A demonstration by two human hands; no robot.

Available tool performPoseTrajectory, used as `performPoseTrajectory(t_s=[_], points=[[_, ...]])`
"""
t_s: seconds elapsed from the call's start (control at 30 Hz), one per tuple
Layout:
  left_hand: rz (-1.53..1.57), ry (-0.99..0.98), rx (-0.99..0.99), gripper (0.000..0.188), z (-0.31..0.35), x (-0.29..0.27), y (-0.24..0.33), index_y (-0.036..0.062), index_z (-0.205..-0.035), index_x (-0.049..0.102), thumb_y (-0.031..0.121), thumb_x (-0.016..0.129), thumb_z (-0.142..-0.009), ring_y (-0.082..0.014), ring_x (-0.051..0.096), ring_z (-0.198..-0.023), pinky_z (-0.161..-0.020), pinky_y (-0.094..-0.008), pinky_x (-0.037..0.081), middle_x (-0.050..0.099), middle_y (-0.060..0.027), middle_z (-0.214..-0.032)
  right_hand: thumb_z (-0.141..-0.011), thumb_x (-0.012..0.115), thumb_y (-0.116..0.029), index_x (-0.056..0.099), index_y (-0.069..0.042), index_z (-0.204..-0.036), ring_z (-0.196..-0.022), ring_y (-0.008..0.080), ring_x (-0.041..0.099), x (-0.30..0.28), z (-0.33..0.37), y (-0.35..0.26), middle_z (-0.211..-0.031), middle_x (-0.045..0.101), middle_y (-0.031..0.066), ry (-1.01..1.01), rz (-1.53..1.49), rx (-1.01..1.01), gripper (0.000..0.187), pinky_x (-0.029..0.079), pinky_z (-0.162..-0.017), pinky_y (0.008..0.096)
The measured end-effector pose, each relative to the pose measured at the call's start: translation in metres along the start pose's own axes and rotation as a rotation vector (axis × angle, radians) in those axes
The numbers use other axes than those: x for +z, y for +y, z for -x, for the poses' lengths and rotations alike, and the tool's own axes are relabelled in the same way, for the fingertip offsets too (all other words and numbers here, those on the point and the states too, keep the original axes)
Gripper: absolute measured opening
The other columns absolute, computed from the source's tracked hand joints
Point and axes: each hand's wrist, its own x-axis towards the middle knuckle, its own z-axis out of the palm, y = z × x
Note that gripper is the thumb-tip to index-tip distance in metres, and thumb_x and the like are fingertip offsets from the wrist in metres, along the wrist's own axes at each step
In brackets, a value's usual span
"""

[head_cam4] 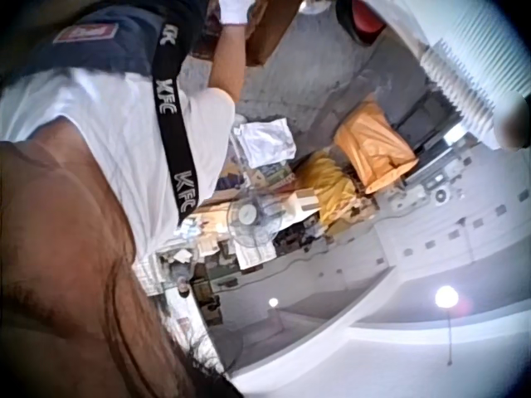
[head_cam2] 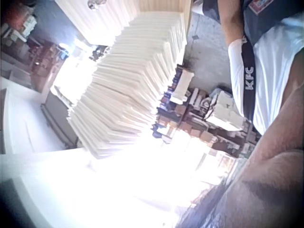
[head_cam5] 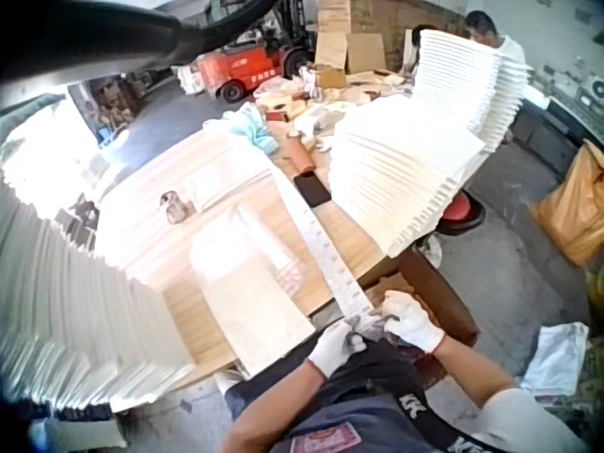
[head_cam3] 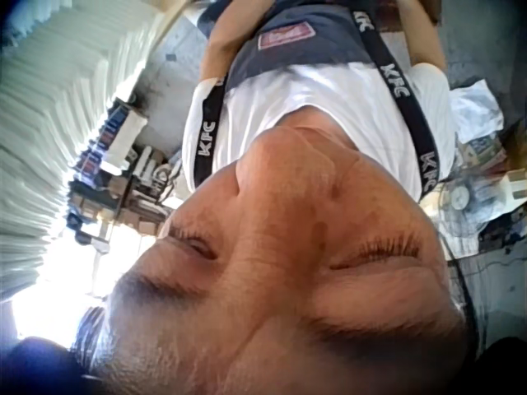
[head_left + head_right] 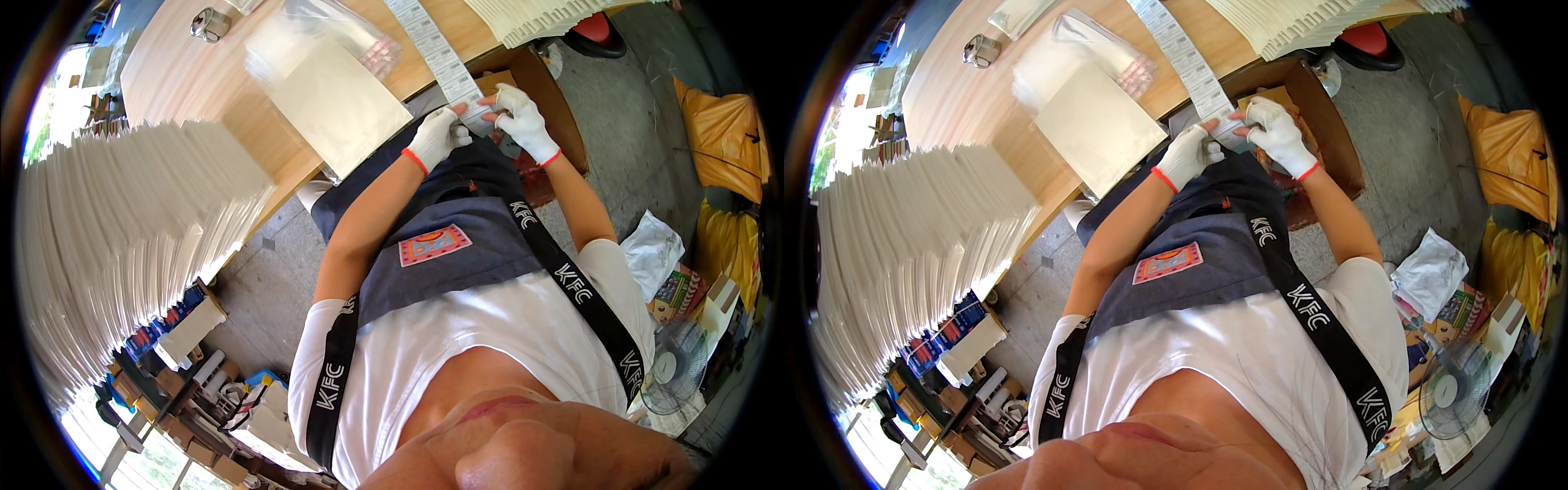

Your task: The person takes white paper sheets from a stack, inserts each one into a plastic bag held on their lap, and places the filled bags onto another stack on a table.

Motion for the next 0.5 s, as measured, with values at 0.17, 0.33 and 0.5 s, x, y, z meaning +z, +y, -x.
performPoseTrajectory(t_s=[0.17, 0.33, 0.5], points=[[0.012, 0.071, 0.023, 0.020, -0.006, 0.011, -0.003, 0.0014, -0.101, 0.055, 0.015, 0.047, -0.087, -0.0119, 0.045, -0.046, -0.048, -0.0322, 0.050, 0.049, -0.0033, -0.070, -0.059, 0.073, -0.013, 0.059, -0.005, -0.068, -0.090, 0.0290, 0.057, -0.017, -0.008, -0.041, -0.090, 0.060, 0.0087, 0.157, 0.319, -0.489, 0.018, 0.042, -0.088, 0.0421], [-0.331, 0.055, -0.102, 0.025, 0.000, -0.039, -0.023, 0.0026, -0.108, 0.054, 0.014, 0.046, -0.087, -0.0131, 0.053, -0.054, -0.054, -0.0320, 0.053, 0.055, -0.0056, -0.077, -0.075, 0.066, -0.015, 0.062, -0.004, -0.087, -0.088, 0.0181, 0.058, 0.047, -0.046, -0.065, -0.089, 0.062, 0.0057, -0.004, -0.234, -0.104, 0.017, 0.045, -0.077, 0.0283], [-0.246, 0.195, -0.092, 0.029, 0.020, -0.070, -0.036, 0.0070, -0.111, 0.049, 0.029, 0.047, -0.092, -0.0144, 0.055, -0.056, -0.058, -0.0319, 0.052, 0.061, -0.0089, -0.095, -0.079, 0.057, -0.004, 0.062, 0.000, -0.096, -0.090, 0.0119, 0.059, 0.168, -0.101, -0.070, -0.092, 0.064, 0.0057, -0.598, -1.092, 0.194, 0.018, 0.045, -0.082, 0.0244]])
